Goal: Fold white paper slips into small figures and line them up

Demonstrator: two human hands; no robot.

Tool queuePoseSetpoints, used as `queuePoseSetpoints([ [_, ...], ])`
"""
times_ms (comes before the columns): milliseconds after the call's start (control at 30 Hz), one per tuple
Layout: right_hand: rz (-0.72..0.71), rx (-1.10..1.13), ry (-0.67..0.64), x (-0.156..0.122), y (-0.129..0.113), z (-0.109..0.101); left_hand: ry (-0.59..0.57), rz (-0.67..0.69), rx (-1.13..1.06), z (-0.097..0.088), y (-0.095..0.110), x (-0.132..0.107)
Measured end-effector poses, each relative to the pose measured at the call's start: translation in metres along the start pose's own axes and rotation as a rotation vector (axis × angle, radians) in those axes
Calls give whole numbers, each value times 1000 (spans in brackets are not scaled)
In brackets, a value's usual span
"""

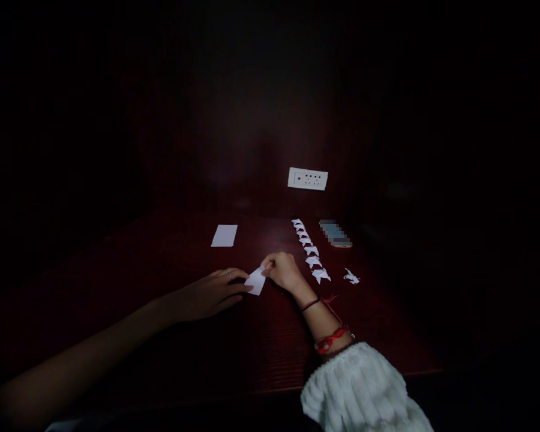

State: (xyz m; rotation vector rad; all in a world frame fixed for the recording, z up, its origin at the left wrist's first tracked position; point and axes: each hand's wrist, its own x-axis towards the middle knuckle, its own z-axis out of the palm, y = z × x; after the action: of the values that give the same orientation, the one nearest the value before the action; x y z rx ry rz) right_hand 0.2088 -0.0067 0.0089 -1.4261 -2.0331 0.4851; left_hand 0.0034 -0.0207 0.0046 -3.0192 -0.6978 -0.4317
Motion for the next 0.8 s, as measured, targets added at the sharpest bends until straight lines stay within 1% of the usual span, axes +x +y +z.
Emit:
queuePoseSetpoints([
  [100,-104,-28,-87,-3,-6,-5,-1,-12,7,1,-1,0],
  [233,-319,-100,-207,-6,-10,-12,10,-16,52,1,3,1],
  [333,-437,-130,-255,-6,-10,-13,21,-4,70,-2,7,1],
  [533,-510,-156,-304,-6,-9,-11,27,-29,107,-3,10,1],
  [800,-540,-156,-339,-6,-10,-12,10,-24,124,1,7,1],
])
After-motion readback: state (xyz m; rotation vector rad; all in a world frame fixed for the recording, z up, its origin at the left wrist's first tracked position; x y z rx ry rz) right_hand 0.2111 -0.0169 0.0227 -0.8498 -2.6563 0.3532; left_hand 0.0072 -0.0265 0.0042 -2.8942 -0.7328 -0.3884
